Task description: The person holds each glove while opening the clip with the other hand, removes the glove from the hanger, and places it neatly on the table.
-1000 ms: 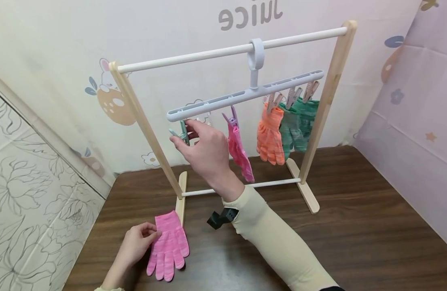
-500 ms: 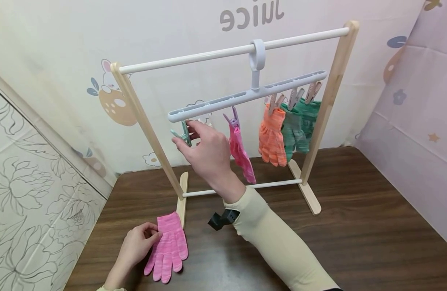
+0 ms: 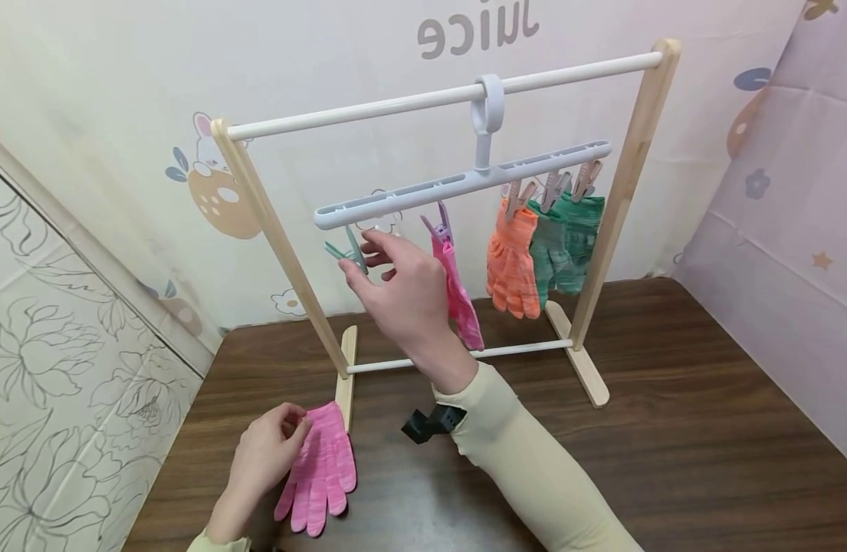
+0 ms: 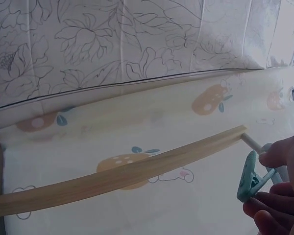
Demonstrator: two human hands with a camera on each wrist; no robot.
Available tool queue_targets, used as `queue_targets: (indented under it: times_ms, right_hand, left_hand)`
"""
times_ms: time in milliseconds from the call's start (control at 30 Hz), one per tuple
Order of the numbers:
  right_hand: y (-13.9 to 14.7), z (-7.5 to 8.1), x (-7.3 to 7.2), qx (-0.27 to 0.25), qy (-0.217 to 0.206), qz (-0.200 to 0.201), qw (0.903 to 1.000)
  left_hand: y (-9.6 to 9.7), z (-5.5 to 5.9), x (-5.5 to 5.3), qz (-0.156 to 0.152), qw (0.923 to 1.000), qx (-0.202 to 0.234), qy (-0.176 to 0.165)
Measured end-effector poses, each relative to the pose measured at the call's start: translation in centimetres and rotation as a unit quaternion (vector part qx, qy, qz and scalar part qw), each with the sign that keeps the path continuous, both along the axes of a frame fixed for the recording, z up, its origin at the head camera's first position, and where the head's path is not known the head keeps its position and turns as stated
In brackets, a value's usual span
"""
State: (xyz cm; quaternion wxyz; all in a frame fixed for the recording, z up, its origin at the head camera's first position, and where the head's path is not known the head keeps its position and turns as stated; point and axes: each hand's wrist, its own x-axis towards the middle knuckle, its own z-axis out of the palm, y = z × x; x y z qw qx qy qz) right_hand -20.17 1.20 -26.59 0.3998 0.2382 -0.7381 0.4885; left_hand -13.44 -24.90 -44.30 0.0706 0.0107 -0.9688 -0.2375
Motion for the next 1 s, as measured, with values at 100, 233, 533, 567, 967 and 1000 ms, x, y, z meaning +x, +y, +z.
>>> queue_targets:
  times_ms: [100,233,533,567,967,1000]
  right_hand:
    - [0.2,0.0,0.3,-0.01,0.012,0.011,0.9998]
    - [0.7,0.2,0.7,-0.026,0.028,0.025,0.999]
    - [2.0,0.3,0.9,-0.069,0.055,0.005,0.9961]
    - [2.1,0.3,0.8,-0.068,0.056,-0.002,0.9961]
    - [2.7,0.0,0.5,-0.08,0.035,-0.069,0.9938]
    - [2.8,0.0,0.5,-0.076,0.035,-0.077,0.9935]
  left_hand:
    - [1.0,0.8,-0.3,-0.013,0.9994,0.01,0.029]
    - [2.8,2.1,-0.9,-0.046,0.9954,0.046,0.07]
    - [7.5,5.1,-3.0,-0.117,0.9689,0.152,0.156]
    - [8.1,5.4,-3.2,-0.126,0.9625,0.168,0.171]
    - [14.6,6.8,-4.4,-0.172,0.9251,0.238,0.24]
    - [14.9,6.8,-4.5,-0.172,0.9244,0.24,0.242]
